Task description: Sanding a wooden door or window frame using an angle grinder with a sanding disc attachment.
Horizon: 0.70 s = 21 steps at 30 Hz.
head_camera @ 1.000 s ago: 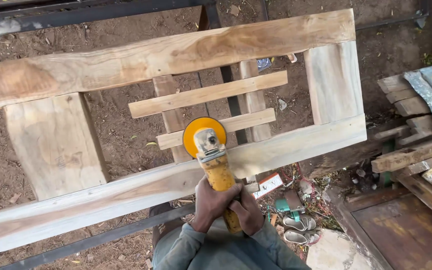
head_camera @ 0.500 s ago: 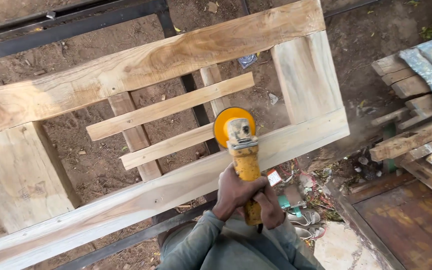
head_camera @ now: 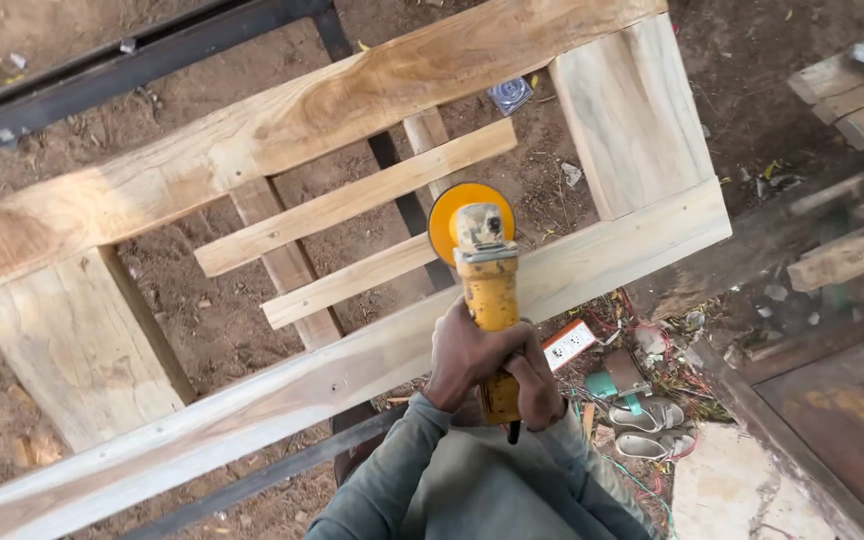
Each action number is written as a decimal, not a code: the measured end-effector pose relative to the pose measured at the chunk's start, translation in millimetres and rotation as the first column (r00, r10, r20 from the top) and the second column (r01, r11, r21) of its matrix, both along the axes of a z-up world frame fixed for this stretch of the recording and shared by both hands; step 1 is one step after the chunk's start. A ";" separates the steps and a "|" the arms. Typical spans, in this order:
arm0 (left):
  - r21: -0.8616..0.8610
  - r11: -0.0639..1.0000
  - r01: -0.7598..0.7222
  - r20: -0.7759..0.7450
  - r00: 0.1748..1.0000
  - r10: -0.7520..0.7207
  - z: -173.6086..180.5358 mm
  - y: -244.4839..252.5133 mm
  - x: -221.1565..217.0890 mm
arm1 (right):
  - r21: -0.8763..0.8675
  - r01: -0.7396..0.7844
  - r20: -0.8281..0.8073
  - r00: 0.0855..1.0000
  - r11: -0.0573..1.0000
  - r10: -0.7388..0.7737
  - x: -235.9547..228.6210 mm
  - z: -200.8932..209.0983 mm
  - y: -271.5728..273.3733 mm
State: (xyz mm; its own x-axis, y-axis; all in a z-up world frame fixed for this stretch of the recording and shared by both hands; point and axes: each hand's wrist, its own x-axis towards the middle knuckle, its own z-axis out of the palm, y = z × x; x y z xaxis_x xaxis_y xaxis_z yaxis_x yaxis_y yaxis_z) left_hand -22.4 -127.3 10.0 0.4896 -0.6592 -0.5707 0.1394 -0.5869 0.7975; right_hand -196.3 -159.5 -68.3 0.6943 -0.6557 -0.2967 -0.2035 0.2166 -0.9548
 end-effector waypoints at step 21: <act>0.018 0.977 -0.212 -0.088 0.973 0.212 -2.1 225.5 71.5 | 0.127 -0.180 -0.052 0.981 0.975 0.188 97.8 23.6 202.2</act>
